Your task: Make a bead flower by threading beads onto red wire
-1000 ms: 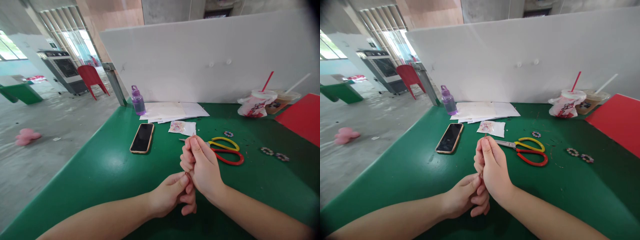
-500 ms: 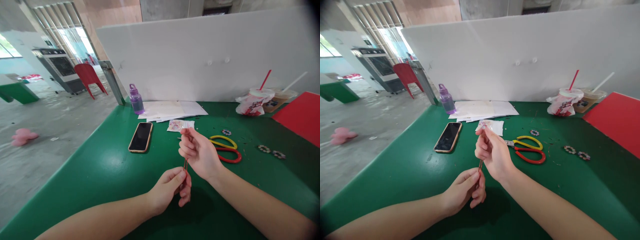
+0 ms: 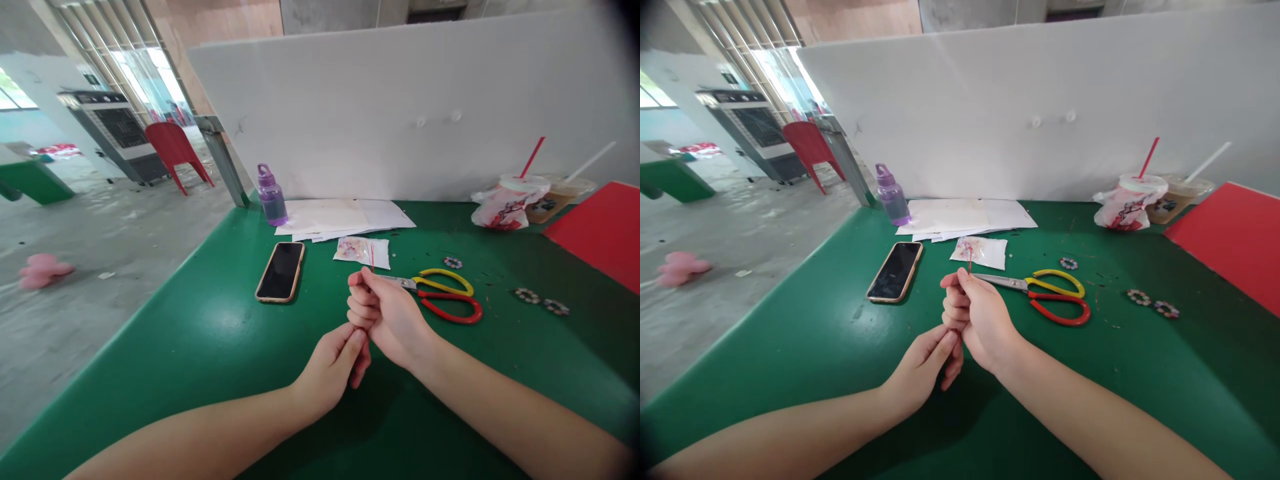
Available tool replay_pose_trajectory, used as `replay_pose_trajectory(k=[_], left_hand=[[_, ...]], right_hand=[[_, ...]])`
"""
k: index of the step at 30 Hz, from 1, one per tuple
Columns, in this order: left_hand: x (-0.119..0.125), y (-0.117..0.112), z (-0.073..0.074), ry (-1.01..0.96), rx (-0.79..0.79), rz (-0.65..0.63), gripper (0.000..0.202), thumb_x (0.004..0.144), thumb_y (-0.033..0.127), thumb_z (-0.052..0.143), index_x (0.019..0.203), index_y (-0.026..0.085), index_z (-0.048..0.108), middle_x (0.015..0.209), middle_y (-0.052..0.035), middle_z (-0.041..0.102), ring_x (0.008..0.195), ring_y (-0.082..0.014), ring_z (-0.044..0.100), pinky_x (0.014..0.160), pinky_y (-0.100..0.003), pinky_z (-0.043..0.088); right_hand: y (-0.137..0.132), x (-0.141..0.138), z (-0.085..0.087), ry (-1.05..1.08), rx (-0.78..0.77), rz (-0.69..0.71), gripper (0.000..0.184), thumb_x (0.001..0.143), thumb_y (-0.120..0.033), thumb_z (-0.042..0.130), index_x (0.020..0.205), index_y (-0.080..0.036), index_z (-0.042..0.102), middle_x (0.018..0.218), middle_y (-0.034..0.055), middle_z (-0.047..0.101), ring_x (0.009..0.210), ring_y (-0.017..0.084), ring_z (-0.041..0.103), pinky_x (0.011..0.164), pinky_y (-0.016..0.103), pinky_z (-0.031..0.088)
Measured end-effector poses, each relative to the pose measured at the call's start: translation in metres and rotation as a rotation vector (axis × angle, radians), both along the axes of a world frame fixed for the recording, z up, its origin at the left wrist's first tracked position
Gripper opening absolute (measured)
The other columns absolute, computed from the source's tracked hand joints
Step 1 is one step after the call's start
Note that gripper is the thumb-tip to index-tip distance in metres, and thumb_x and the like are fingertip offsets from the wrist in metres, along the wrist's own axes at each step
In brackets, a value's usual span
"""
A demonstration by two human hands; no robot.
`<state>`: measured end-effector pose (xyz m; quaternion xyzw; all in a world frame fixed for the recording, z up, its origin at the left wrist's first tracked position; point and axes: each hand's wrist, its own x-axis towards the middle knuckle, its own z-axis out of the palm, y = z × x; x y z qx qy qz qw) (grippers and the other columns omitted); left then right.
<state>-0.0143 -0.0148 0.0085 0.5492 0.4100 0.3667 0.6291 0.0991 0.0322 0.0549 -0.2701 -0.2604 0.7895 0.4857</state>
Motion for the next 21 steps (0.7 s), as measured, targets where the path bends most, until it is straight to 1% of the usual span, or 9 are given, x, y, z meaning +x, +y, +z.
replay_pose_trajectory(k=[4,9,12,14,17,18,19,20,21], left_hand=[[-0.001,0.000,0.001,0.061,0.025,-0.055,0.036,0.094,0.035,0.033,0.066,0.016,0.044,0.047,0.0051,0.043,0.044,-0.0077,0.038,0.050,-0.023,0.032],[-0.001,-0.001,0.003,0.056,0.037,-0.103,0.036,0.094,0.035,0.033,0.065,0.016,0.044,0.048,0.0048,0.044,0.045,-0.0079,0.039,0.052,-0.023,0.034],[0.000,-0.002,0.003,0.052,0.042,-0.097,0.036,0.094,0.035,0.032,0.066,0.017,0.044,0.048,0.0050,0.044,0.045,-0.0081,0.039,0.053,-0.023,0.035],[0.001,-0.003,0.002,0.051,0.032,-0.077,0.035,0.095,0.035,0.031,0.067,0.017,0.044,0.048,0.0055,0.043,0.044,-0.0079,0.038,0.051,-0.023,0.034],[0.000,-0.005,0.002,0.083,0.071,-0.062,0.037,0.095,0.036,0.031,0.066,0.017,0.043,0.048,0.0052,0.043,0.045,-0.0081,0.039,0.051,-0.022,0.033],[-0.001,-0.006,0.002,0.096,0.099,-0.060,0.037,0.095,0.036,0.031,0.066,0.017,0.043,0.048,0.0050,0.043,0.045,-0.0082,0.039,0.051,-0.022,0.034],[-0.001,-0.007,0.002,0.102,0.124,-0.057,0.038,0.095,0.036,0.030,0.065,0.017,0.043,0.048,0.0049,0.042,0.046,-0.0083,0.039,0.052,-0.022,0.034],[-0.002,-0.007,0.003,0.103,0.143,-0.050,0.038,0.095,0.036,0.030,0.065,0.017,0.043,0.048,0.0048,0.042,0.046,-0.0082,0.039,0.053,-0.022,0.034],[-0.003,-0.007,0.003,0.105,0.156,-0.039,0.039,0.096,0.036,0.030,0.065,0.017,0.043,0.049,0.0048,0.042,0.047,-0.0081,0.039,0.054,-0.022,0.034]], right_hand=[[-0.002,0.001,0.007,-0.031,-0.042,-0.041,0.027,0.090,-0.032,0.045,0.073,-0.014,0.056,0.048,-0.0092,0.019,0.040,0.003,0.013,0.039,0.021,0.011],[-0.009,-0.002,0.011,-0.104,-0.071,-0.134,0.026,0.090,-0.034,0.046,0.072,-0.017,0.055,0.043,-0.0103,0.016,0.037,0.003,0.009,0.036,0.020,0.007],[-0.009,-0.004,0.009,-0.120,-0.035,-0.164,0.026,0.090,-0.035,0.046,0.073,-0.017,0.056,0.043,-0.0102,0.018,0.036,0.003,0.009,0.035,0.020,0.007],[-0.004,-0.001,0.010,-0.101,0.017,-0.155,0.026,0.090,-0.033,0.048,0.074,-0.015,0.058,0.045,-0.0099,0.019,0.036,0.002,0.012,0.036,0.019,0.010],[0.008,0.008,0.015,-0.050,0.147,-0.146,0.024,0.089,-0.031,0.050,0.081,-0.013,0.062,0.049,-0.0084,0.026,0.039,0.002,0.023,0.038,0.018,0.022],[0.012,0.012,0.017,-0.046,0.199,-0.144,0.023,0.089,-0.032,0.050,0.086,-0.013,0.063,0.053,-0.0066,0.034,0.043,0.003,0.032,0.042,0.018,0.030],[0.016,0.015,0.019,-0.051,0.243,-0.144,0.021,0.088,-0.031,0.051,0.091,-0.014,0.063,0.060,-0.0038,0.044,0.052,0.005,0.044,0.051,0.020,0.038],[0.019,0.017,0.020,-0.068,0.268,-0.138,0.020,0.087,-0.031,0.052,0.095,-0.016,0.063,0.068,-0.0008,0.052,0.064,0.009,0.052,0.060,0.022,0.043],[0.021,0.018,0.020,-0.096,0.266,-0.109,0.023,0.087,-0.034,0.053,0.097,-0.016,0.063,0.077,0.0019,0.057,0.075,0.012,0.057,0.067,0.025,0.045]])
